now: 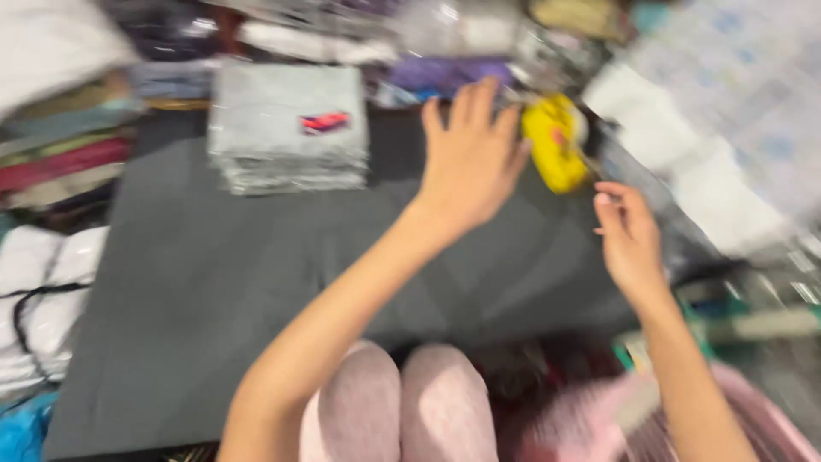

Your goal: Folding pants and inserting them into plastic shipping bags for packaging

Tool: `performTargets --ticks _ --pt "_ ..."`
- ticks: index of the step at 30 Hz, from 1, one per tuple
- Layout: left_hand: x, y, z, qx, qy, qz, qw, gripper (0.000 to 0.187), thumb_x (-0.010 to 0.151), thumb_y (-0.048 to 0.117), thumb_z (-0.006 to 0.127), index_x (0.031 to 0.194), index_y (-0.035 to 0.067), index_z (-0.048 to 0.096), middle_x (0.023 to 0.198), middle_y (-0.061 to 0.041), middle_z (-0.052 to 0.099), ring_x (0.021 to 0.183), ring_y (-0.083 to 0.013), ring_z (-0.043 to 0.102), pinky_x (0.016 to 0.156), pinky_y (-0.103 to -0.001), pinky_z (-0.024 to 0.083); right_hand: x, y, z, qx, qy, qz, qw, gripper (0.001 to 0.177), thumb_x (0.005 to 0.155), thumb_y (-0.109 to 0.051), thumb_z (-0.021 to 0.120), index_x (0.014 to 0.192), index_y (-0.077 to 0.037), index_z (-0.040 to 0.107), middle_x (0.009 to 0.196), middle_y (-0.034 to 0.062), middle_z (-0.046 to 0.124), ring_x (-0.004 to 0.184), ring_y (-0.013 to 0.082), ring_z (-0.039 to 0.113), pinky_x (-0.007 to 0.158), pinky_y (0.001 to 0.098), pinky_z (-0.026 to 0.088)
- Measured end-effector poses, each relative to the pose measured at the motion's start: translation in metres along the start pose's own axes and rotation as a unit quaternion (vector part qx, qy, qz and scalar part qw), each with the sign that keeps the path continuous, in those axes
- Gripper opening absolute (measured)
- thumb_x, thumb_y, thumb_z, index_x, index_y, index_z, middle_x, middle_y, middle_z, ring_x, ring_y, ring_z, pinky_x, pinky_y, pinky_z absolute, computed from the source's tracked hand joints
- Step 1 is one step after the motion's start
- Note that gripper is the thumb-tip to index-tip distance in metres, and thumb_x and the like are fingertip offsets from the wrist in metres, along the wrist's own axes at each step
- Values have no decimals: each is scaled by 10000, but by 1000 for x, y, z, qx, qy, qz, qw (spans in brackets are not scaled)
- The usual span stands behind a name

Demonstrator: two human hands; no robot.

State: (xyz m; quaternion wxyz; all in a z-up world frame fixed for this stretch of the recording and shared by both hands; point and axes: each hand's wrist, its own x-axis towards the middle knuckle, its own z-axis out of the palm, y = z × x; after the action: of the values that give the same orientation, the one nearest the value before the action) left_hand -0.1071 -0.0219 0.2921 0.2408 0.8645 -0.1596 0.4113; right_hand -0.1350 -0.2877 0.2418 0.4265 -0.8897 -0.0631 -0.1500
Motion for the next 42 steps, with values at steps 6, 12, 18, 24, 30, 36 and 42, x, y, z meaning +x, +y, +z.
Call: performTargets --ticks 6,12,18,24,30,36,42 --pt "-100 234 106 -185 -141 121 965 340 834 418 689 1037 146 697 1130 -115 592 1196 -325 521 1075 -745 287 -181 173 -146 -94 150 93 980 272 1176 -171 580 1290 71 635 1182 317 607 1157 420 590 918 523 517" --pt "-269 375 252 -256 -535 81 801 263 911 308 612 1011 154 801 1128 -112 739 1141 -337 702 905 -636 521 -356 340 -132 -273 -4 180 945 282 969 -129 606 1076 87 752 907 349 702 850 539 671 728 550 601" --pt "-422 355 270 -67 -594 139 789 93 841 159 735 778 92 747 852 -126 695 842 -341 695 631 -501 523 -509 524 9 -363 -46 147 919 900 775 -504 823 1257 199 536 726 357 691 733 465 750 615 551 602" --pt "-449 301 264 -41 -506 107 855 339 789 145 768 1123 118 721 1152 -148 684 1059 -357 648 798 -574 515 -467 402 35 -257 -131 425 858 441 793 -475 714 876 -45 762 825 223 758 921 425 760 718 542 615" --pt "-423 305 215 -30 -679 84 729 753 856 134 776 1529 221 449 1571 -92 440 1469 -357 326 1148 -603 291 -409 282 -5 -157 -155 495 840 498 761 -446 648 1042 -75 826 1080 248 777 1157 445 689 1005 548 530" --pt "-405 329 240 -261 -682 8 683 544 881 322 660 1401 173 611 1292 -214 709 1291 -434 618 1039 -663 485 -349 192 -147 380 165 344 843 98 947 -179 602 1027 -163 658 965 -54 568 931 135 554 884 314 457" --pt "-295 349 157 -606 -460 -172 625 348 994 115 523 1289 63 701 1204 -257 720 1203 -403 656 1063 -505 500 -334 139 -167 150 34 292 944 842 745 -257 913 1449 -34 508 1419 263 506 1372 422 460 1075 562 441"
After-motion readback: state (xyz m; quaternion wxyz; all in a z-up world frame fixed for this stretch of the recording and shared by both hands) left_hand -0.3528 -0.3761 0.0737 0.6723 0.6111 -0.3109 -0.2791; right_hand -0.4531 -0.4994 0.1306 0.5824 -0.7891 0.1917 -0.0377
